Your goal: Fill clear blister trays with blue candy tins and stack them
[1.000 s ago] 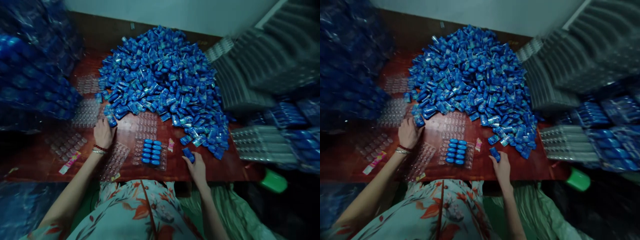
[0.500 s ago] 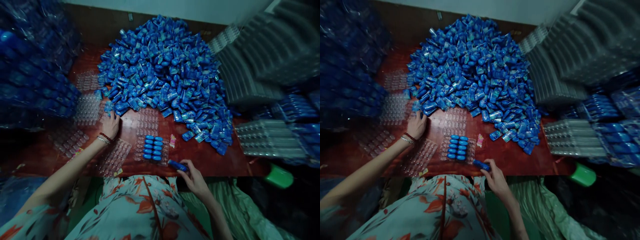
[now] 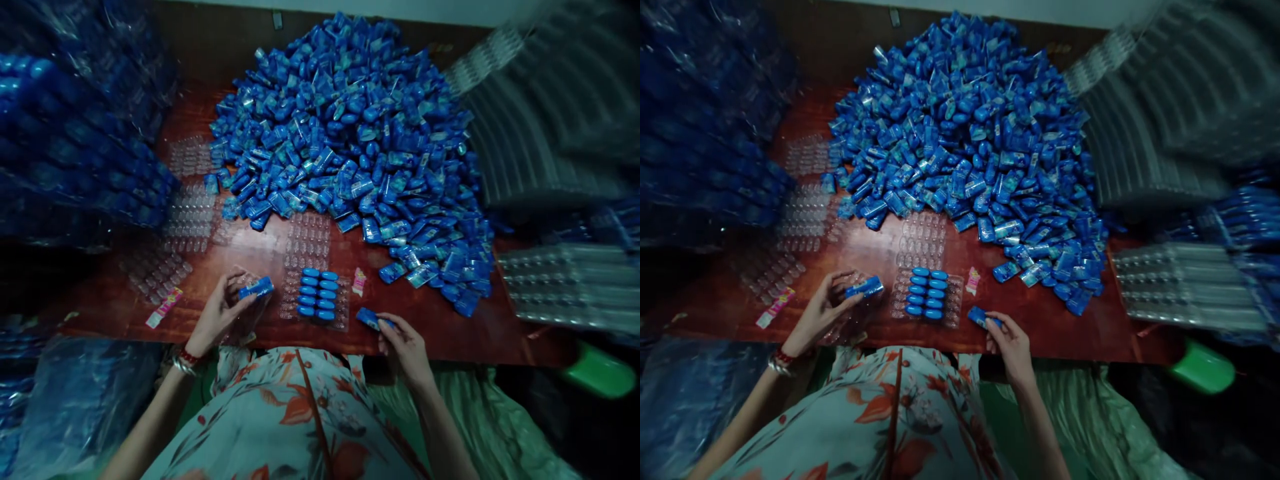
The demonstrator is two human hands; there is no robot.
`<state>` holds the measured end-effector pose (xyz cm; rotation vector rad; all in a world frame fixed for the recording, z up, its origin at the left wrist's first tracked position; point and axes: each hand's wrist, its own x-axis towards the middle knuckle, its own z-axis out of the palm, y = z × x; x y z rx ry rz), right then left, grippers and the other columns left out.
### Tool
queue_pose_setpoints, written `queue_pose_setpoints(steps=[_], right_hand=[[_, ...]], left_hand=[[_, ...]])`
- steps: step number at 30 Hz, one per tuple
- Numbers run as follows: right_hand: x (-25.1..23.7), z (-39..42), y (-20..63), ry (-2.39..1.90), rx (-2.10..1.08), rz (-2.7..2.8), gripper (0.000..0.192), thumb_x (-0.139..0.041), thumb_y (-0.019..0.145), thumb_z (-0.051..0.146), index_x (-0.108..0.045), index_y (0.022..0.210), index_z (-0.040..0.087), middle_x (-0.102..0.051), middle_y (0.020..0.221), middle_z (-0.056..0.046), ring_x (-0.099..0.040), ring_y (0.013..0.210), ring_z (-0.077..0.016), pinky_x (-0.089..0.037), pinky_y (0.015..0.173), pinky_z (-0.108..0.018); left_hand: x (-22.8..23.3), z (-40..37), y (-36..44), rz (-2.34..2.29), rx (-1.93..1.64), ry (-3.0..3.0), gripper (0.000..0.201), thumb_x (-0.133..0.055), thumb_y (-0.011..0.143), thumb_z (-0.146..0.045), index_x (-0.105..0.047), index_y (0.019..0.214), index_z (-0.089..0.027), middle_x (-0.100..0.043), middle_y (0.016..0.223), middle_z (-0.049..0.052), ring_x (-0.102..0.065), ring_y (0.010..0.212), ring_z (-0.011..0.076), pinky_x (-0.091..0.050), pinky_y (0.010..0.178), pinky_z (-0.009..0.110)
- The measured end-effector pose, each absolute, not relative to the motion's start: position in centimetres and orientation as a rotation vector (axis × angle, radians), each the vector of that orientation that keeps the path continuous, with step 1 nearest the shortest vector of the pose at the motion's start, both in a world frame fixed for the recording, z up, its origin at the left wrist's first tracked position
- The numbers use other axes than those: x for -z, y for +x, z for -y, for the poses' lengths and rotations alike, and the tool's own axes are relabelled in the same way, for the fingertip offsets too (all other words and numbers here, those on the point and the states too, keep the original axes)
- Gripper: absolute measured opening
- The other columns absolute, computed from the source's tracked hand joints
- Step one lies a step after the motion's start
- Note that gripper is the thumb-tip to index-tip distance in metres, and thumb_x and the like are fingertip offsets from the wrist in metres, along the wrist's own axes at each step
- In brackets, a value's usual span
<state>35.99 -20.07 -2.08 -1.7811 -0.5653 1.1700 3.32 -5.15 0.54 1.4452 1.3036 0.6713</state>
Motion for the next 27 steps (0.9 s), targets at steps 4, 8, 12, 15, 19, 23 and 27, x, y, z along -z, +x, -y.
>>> queue_pose_setpoints(steps=[4, 8, 12, 15, 19, 23, 27], right_hand=[[2.6, 20.1, 36.3, -1.726, -1.297, 0.591, 0.06, -0.078, 0.057, 0.043, -0.058, 0.108, 0.018, -0.067, 0.081, -0.005, -0.065, 0.065, -0.0186, -0.052, 0.053, -0.029], [3.0, 20.7, 35.9, -1.908, -0.995, 0.605, 0.051, -0.071, 0.064, 0.05, -0.062, 0.101, 0.016, -0.063, 0.063, -0.001, -0.059, 0.052, -0.0153, -0.049, 0.048, -0.028], [2.4, 21.1, 34.0, -1.901, -0.999, 0.706, 0.036, -0.067, 0.069, 0.05, -0.064, 0.08, 0.016, -0.061, 0.061, -0.001, -0.055, 0.052, -0.0124, -0.047, 0.048, -0.024], [1.8, 20.9, 31.9, -1.836, -1.139, 0.802, 0.033, -0.059, 0.077, 0.049, -0.061, 0.082, 0.016, -0.057, 0.053, 0.001, -0.052, 0.046, -0.0119, -0.045, 0.044, -0.023], [1.5, 20.4, 30.1, -1.826, -0.87, 1.303, 0.024, -0.054, 0.085, 0.033, -0.059, 0.104, 0.021, -0.067, 0.085, -0.005, -0.064, 0.074, -0.0164, -0.052, 0.069, -0.028], [1.9, 20.1, 30.1, -1.724, -0.472, 1.913, 0.029, -0.043, 0.088, 0.018, -0.059, 0.112, 0.022, -0.065, 0.101, -0.007, -0.06, 0.091, -0.0187, -0.047, 0.082, -0.032], [1.9, 19.9, 29.8, -1.76, -0.204, 2.18, 0.031, -0.038, 0.089, 0.014, -0.059, 0.112, 0.017, -0.063, 0.088, -0.008, -0.056, 0.079, -0.018, -0.044, 0.072, -0.03]], left_hand=[[-0.8, 7.0, 3.9, -1.279, -0.581, 1.436, 0.043, -0.059, 0.079, -0.042, -0.053, 0.115, -0.019, -0.06, 0.117, 0.009, -0.057, 0.108, 0.0223, -0.046, 0.093, 0.039], [-0.6, 8.0, 3.9, -1.172, -0.423, 1.566, 0.04, -0.06, 0.08, -0.037, -0.058, 0.116, -0.02, -0.062, 0.114, 0.008, -0.057, 0.107, 0.0231, -0.045, 0.094, 0.04], [0.8, 9.4, 4.0, -1.128, -0.371, 1.836, 0.038, -0.059, 0.081, -0.026, -0.056, 0.118, -0.022, -0.061, 0.11, 0.008, -0.059, 0.101, 0.0205, -0.049, 0.089, 0.036], [2.1, 10.6, 4.0, -1.172, -0.364, 2.049, 0.037, -0.046, 0.087, -0.02, -0.052, 0.123, -0.022, -0.056, 0.115, 0.009, -0.059, 0.101, 0.0187, -0.05, 0.085, 0.033], [2.6, 11.8, 4.1, -1.224, -0.366, 2.348, 0.035, -0.043, 0.09, -0.029, -0.05, 0.124, -0.023, -0.061, 0.103, 0.009, -0.062, 0.086, 0.0178, -0.053, 0.074, 0.028], [1.9, 12.4, 4.7, -1.155, -0.448, 2.487, 0.04, -0.045, 0.09, -0.033, -0.044, 0.128, -0.021, -0.063, 0.085, 0.006, -0.062, 0.075, 0.0162, -0.05, 0.067, 0.024], [1.3, 11.8, 5.9, -0.914, -0.331, 2.623, 0.035, -0.038, 0.092, -0.027, -0.046, 0.124, -0.017, -0.061, 0.087, 0.007, -0.06, 0.076, 0.0163, -0.049, 0.067, 0.025]])
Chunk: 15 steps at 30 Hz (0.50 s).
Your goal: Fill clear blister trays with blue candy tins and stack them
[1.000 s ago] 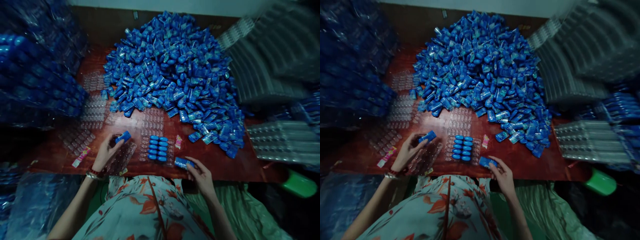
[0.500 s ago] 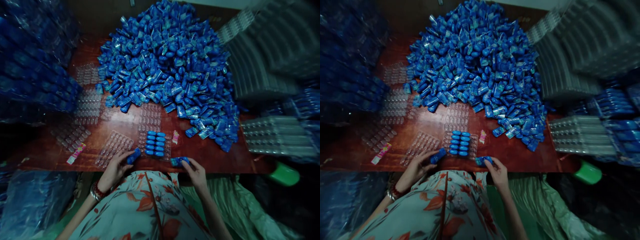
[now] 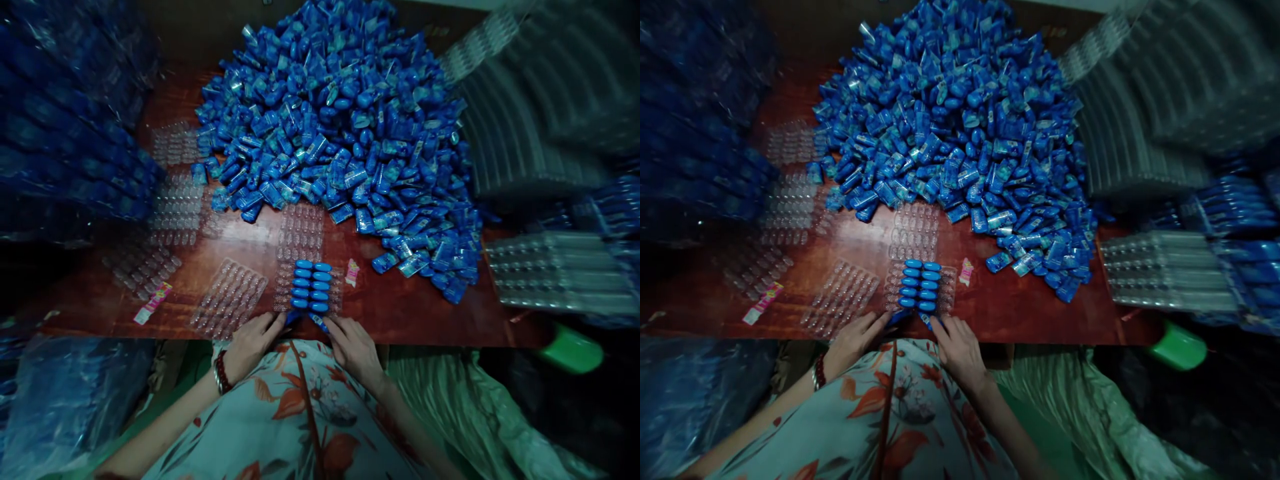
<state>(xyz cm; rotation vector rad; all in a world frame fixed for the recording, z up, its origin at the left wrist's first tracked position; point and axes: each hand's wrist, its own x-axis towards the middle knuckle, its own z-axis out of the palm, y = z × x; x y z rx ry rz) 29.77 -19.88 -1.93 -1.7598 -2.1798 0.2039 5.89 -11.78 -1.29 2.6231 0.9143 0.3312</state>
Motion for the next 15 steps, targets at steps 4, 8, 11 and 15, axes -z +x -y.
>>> queue_pose_setpoints(steps=[4, 8, 11, 15], right_hand=[[1.3, 19.0, 28.7, -1.763, -0.079, 2.416, 0.027, -0.039, 0.089, 0.013, -0.059, 0.106, 0.016, -0.056, 0.072, -0.005, -0.05, 0.068, -0.017, -0.037, 0.06, -0.029], [0.4, 17.7, 27.6, -1.773, 0.004, 2.563, 0.023, -0.039, 0.089, 0.01, -0.059, 0.099, 0.016, -0.054, 0.068, -0.004, -0.05, 0.065, -0.0173, -0.035, 0.058, -0.029], [-0.6, 16.6, 27.0, -1.803, -0.001, 2.628, 0.019, -0.041, 0.087, 0.008, -0.057, 0.094, 0.014, -0.055, 0.07, -0.005, -0.051, 0.065, -0.0188, -0.037, 0.058, -0.031], [-1.9, 15.6, 27.2, -1.775, -0.121, 2.697, 0.018, -0.045, 0.083, 0.006, -0.056, 0.096, 0.013, -0.057, 0.077, -0.007, -0.052, 0.069, -0.0201, -0.04, 0.064, -0.033]], left_hand=[[0.5, 11.2, 8.2, -0.77, 0.003, 2.731, 0.035, -0.037, 0.088, -0.015, -0.047, 0.121, -0.013, -0.058, 0.093, 0.011, -0.058, 0.081, 0.0189, -0.049, 0.072, 0.03], [-0.7, 11.5, 11.2, -0.637, 0.302, 2.899, 0.033, -0.032, 0.087, -0.008, -0.048, 0.116, -0.007, -0.058, 0.097, 0.016, -0.058, 0.088, 0.0223, -0.048, 0.074, 0.035], [-1.1, 11.2, 12.5, -0.522, 0.345, 3.009, 0.032, -0.029, 0.088, -0.006, -0.049, 0.113, -0.003, -0.059, 0.093, 0.017, -0.059, 0.085, 0.0222, -0.048, 0.071, 0.034], [-0.2, 10.2, 11.7, -0.511, 0.221, 2.997, 0.028, -0.034, 0.089, -0.01, -0.049, 0.112, -0.004, -0.058, 0.09, 0.014, -0.059, 0.082, 0.0212, -0.049, 0.069, 0.033]])
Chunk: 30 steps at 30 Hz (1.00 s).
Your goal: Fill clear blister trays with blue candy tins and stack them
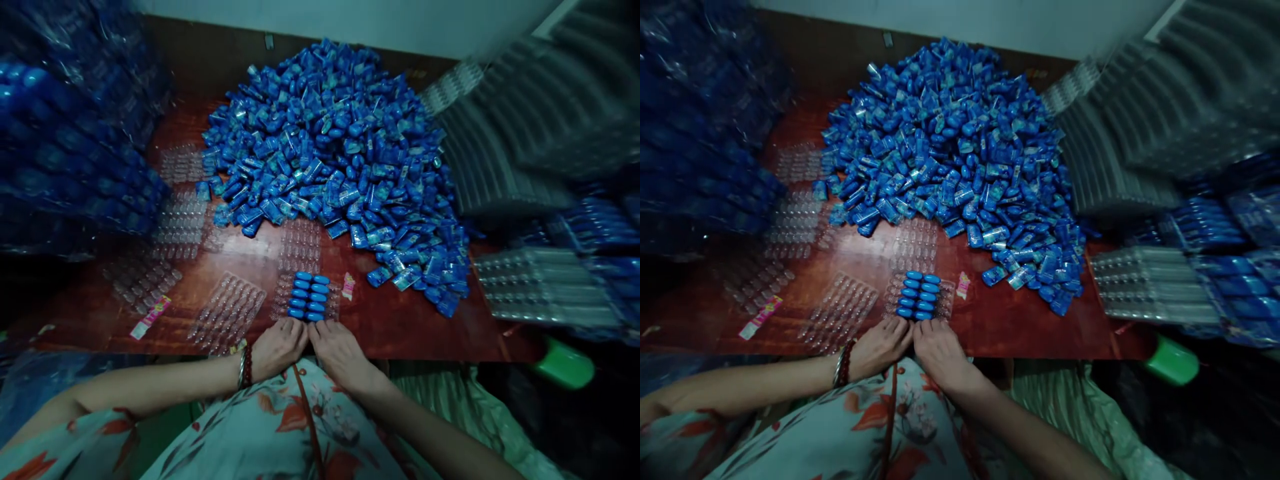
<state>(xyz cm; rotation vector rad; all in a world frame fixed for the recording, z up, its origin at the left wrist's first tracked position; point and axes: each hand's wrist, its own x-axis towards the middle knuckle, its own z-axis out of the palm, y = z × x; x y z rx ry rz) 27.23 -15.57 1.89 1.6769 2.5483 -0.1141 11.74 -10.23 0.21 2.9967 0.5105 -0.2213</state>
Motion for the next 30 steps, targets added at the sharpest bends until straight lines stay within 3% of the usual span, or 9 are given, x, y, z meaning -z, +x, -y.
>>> queue_pose_setpoints(steps=[5, 11, 14, 18, 21, 24, 27, 30], right_hand=[[-0.8, 16.1, 28.9, 1.724, 0.132, -2.701, 0.033, -0.043, 0.085, 0.007, -0.052, 0.116, 0.013, -0.06, 0.085, -0.007, -0.053, 0.076, -0.0177, -0.04, 0.071, -0.031], [1.2, 16.9, 29.4, 1.801, -0.036, -2.959, 0.027, -0.042, 0.089, 0.015, -0.058, 0.111, 0.011, -0.062, 0.098, -0.01, -0.049, 0.096, -0.0223, -0.036, 0.078, -0.033], [0.8, 16.3, 28.5, 1.85, -0.088, -2.935, 0.027, -0.038, 0.09, 0.013, -0.062, 0.104, 0.012, -0.063, 0.087, -0.009, -0.048, 0.09, -0.0215, -0.034, 0.08, -0.035], [0.3, 15.7, 27.7, 1.864, -0.123, -2.872, 0.029, -0.036, 0.09, 0.013, -0.063, 0.099, 0.014, -0.061, 0.078, -0.007, -0.047, 0.08, -0.019, -0.033, 0.081, -0.036], [1.0, 15.9, 27.6, 1.935, -0.096, -2.871, 0.025, -0.041, 0.092, 0.02, -0.062, 0.104, 0.016, -0.062, 0.084, -0.007, -0.048, 0.079, -0.0178, -0.033, 0.08, -0.035], [1.9, 16.1, 27.6, 2.061, -0.057, -2.871, 0.024, -0.044, 0.092, 0.025, -0.061, 0.106, 0.016, -0.062, 0.087, -0.007, -0.05, 0.081, -0.017, -0.035, 0.078, -0.032], [2.4, 16.5, 27.5, 2.121, 0.007, -2.85, 0.025, -0.042, 0.093, 0.026, -0.061, 0.105, 0.016, -0.06, 0.083, -0.007, -0.051, 0.08, -0.0164, -0.037, 0.076, -0.03], [2.4, 17.2, 27.8, 2.148, 0.028, -2.826, 0.025, -0.042, 0.093, 0.026, -0.061, 0.105, 0.016, -0.058, 0.081, -0.006, -0.051, 0.078, -0.0164, -0.038, 0.075, -0.03]], left_hand=[[1.7, 9.7, 9.2, -0.681, -0.18, 2.959, 0.033, -0.032, 0.09, -0.011, -0.045, 0.119, -0.007, -0.06, 0.091, 0.012, -0.059, 0.078, 0.0185, -0.05, 0.071, 0.03], [2.3, 10.1, 7.9, -0.671, -0.608, 2.846, 0.035, -0.028, 0.093, -0.02, -0.046, 0.119, -0.005, -0.059, 0.1, 0.017, -0.056, 0.091, 0.0199, -0.049, 0.077, 0.029], [2.2, 10.1, 7.9, -0.677, -0.627, 2.826, 0.036, -0.03, 0.093, -0.024, -0.048, 0.118, -0.005, -0.059, 0.099, 0.018, -0.054, 0.085, 0.0207, -0.049, 0.071, 0.031], [1.9, 9.0, 7.5, -0.664, -0.683, 2.787, 0.031, -0.04, 0.091, -0.024, -0.052, 0.118, -0.015, -0.06, 0.096, 0.012, -0.053, 0.078, 0.0182, -0.046, 0.066, 0.03], [1.6, 6.1, 7.8, -0.898, -0.824, 2.549, 0.031, -0.043, 0.091, -0.028, -0.05, 0.119, -0.02, -0.058, 0.099, 0.01, -0.054, 0.087, 0.0187, -0.046, 0.074, 0.031], [2.0, 1.2, 9.7, -1.341, -0.839, 2.125, 0.046, -0.048, 0.087, -0.033, -0.039, 0.128, -0.014, -0.055, 0.106, 0.012, -0.055, 0.094, 0.0214, -0.045, 0.083, 0.037], [3.0, -3.3, 12.4, -1.385, -0.567, 1.87, 0.067, -0.06, 0.078, -0.033, -0.03, 0.133, -0.008, -0.058, 0.083, 0.006, -0.057, 0.073, 0.0202, -0.048, 0.072, 0.036], [2.5, -4.6, 13.5, -1.324, -0.546, 1.82, 0.065, -0.059, 0.077, -0.025, -0.03, 0.133, -0.008, -0.053, 0.07, 0.0, -0.054, 0.065, 0.018, -0.047, 0.069, 0.033]])
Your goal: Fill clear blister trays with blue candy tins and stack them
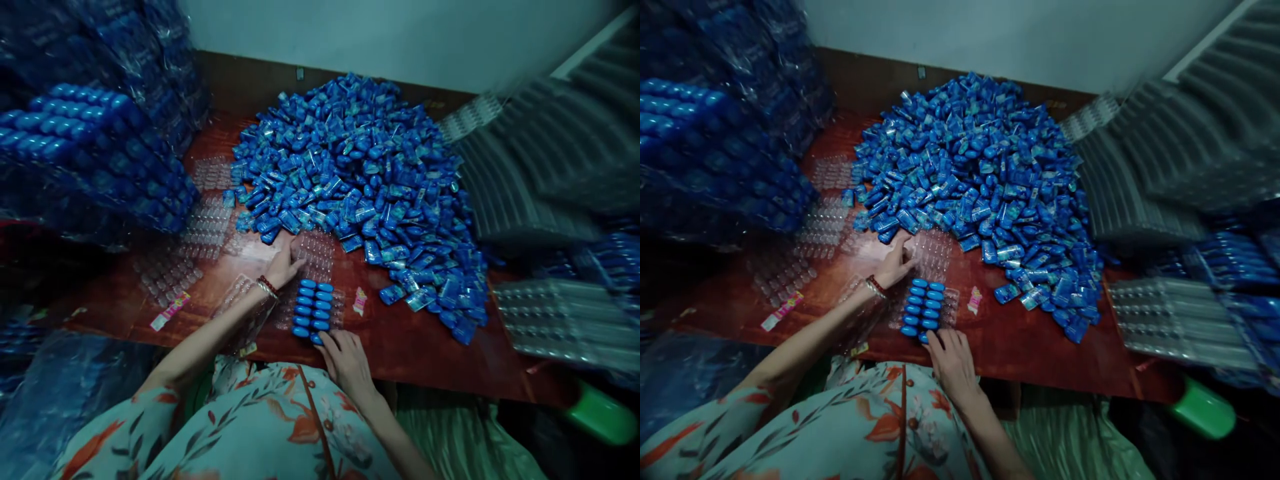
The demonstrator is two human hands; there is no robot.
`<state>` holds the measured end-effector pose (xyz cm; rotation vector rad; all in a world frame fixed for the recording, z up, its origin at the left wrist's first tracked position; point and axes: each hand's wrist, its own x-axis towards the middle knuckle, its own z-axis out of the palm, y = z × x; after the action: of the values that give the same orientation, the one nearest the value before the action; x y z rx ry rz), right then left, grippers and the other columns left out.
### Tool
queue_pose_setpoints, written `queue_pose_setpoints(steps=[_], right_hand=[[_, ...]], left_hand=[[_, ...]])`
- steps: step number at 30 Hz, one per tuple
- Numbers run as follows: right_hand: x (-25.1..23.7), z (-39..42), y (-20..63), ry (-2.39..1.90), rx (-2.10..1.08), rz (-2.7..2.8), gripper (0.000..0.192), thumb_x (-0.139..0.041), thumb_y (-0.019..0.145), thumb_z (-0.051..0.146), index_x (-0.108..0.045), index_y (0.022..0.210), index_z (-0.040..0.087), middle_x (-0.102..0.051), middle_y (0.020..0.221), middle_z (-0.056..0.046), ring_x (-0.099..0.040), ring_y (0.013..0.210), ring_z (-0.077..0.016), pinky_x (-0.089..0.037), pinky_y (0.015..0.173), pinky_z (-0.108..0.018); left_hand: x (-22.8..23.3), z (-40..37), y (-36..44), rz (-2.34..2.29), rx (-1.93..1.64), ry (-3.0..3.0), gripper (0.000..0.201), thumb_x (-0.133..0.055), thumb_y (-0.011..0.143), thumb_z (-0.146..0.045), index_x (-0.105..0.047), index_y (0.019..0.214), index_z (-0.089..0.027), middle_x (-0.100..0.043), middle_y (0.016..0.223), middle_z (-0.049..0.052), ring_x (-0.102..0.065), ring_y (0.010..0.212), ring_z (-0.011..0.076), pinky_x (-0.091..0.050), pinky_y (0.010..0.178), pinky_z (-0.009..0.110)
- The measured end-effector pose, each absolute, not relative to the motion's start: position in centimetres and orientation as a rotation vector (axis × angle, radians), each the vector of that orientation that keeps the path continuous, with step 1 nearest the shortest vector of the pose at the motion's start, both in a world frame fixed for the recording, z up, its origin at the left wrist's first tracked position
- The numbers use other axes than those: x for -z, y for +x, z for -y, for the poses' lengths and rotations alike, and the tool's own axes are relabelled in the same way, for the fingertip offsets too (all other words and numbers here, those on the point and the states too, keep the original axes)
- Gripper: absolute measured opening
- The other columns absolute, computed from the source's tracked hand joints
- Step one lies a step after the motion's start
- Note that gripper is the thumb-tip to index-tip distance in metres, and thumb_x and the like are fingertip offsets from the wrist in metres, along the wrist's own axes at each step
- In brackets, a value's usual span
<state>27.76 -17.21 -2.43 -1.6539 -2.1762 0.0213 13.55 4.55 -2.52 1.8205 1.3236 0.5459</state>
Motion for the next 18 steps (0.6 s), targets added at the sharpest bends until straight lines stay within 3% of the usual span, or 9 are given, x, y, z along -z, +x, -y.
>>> queue_pose_setpoints(steps=[4, 7, 13, 18], right_hand=[[2.5, 18.1, 28.3, -1.687, -0.056, 2.158, 0.024, -0.043, 0.092, 0.023, -0.06, 0.107, 0.016, -0.058, 0.082, -0.007, -0.051, 0.08, -0.0174, -0.039, 0.076, -0.032], [2.7, 17.2, 28.7, -1.71, -0.056, 2.128, 0.023, -0.044, 0.091, 0.021, -0.06, 0.107, 0.016, -0.058, 0.083, -0.007, -0.051, 0.078, -0.017, -0.039, 0.072, -0.03], [2.5, 11.0, 28.5, -1.734, -0.007, 2.149, 0.022, -0.044, 0.091, 0.024, -0.061, 0.104, 0.018, -0.057, 0.082, -0.005, -0.051, 0.076, -0.0167, -0.039, 0.067, -0.027], [2.3, 7.5, 28.6, -1.786, 0.048, 2.166, 0.022, -0.046, 0.091, 0.027, -0.06, 0.107, 0.02, -0.058, 0.083, -0.005, -0.053, 0.075, -0.0167, -0.038, 0.066, -0.027]], left_hand=[[-0.8, -1.8, 9.9, -1.321, -0.725, 1.929, 0.051, -0.049, 0.084, -0.032, -0.038, 0.13, -0.013, -0.054, 0.075, 0.0, -0.051, 0.066, 0.0144, -0.045, 0.069, 0.029], [-1.9, 2.0, 4.8, -1.563, -0.743, 1.823, 0.047, -0.048, 0.084, -0.041, -0.045, 0.124, -0.017, -0.056, 0.083, 0.001, -0.053, 0.069, 0.0134, -0.046, 0.069, 0.027], [4.1, 8.0, -1.2, -1.995, -0.739, 1.705, 0.05, -0.039, 0.086, -0.042, -0.039, 0.127, -0.014, -0.057, 0.094, 0.009, -0.058, 0.086, 0.0234, -0.049, 0.077, 0.038], [6.3, 7.1, -1.9, -2.275, -0.81, 1.928, 0.046, -0.038, 0.087, -0.034, -0.045, 0.124, -0.007, -0.051, 0.103, 0.018, -0.05, 0.102, 0.0321, -0.041, 0.087, 0.05]])
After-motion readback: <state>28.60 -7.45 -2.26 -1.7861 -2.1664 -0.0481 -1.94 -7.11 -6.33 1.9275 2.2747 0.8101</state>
